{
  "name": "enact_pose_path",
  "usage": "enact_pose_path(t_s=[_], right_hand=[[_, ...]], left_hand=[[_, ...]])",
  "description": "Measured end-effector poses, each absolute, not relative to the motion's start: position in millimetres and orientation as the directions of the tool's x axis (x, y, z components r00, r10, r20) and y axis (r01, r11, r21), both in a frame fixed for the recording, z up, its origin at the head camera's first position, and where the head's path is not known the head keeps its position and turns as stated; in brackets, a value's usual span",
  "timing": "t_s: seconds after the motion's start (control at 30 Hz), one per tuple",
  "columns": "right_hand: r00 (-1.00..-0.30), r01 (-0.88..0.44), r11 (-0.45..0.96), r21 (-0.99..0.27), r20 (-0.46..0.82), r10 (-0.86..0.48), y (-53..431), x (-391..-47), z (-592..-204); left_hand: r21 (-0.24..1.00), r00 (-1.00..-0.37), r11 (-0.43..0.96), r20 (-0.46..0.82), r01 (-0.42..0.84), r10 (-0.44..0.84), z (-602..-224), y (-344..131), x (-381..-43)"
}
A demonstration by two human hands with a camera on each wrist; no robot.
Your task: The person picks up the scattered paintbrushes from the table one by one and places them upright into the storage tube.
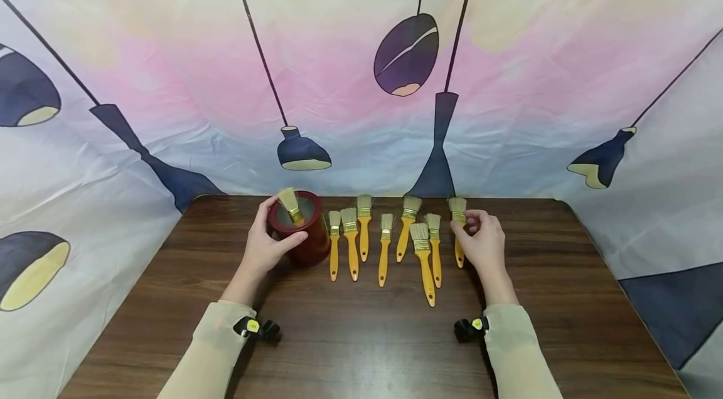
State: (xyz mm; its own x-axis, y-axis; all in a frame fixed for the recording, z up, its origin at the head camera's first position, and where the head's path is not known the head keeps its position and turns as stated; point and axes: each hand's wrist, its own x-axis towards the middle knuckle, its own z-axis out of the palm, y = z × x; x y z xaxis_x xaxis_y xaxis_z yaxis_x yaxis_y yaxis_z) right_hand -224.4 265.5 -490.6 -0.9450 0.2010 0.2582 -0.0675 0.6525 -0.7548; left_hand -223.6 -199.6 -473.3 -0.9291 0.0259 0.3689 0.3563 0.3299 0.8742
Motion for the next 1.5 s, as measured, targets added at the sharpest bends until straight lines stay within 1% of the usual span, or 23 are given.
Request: enact_pose_path(t_s=[0.17,0.47,0.6,0.7,1.03,1.5], right_hand=[[-0.955,-0.024,0.644,-0.765,0.208,0.211,267,-226,-494],[-0.972,0.010,0.673,-0.740,0.151,0.181,269,-233,-503],[-0.980,0.064,0.683,-0.728,0.084,0.181,270,-234,-504],[-0.977,0.105,0.680,-0.725,0.052,0.206,269,-235,-504],[-0.975,0.112,0.697,-0.708,0.057,0.215,270,-234,-501],[-0.985,0.091,0.715,-0.693,0.042,0.165,277,-230,-498]], left_hand=[[0.879,-0.931,0.322,0.364,0.352,0.023,-470,-200,-223],[0.889,-0.937,0.308,0.348,0.338,0.024,-472,-199,-222],[0.889,-0.937,0.306,0.350,0.340,0.024,-472,-199,-222],[0.888,-0.936,0.309,0.351,0.341,0.024,-472,-199,-222],[0.882,-0.932,0.314,0.362,0.352,0.026,-472,-199,-222],[0.880,-0.931,0.317,0.365,0.354,0.028,-472,-198,-223]])
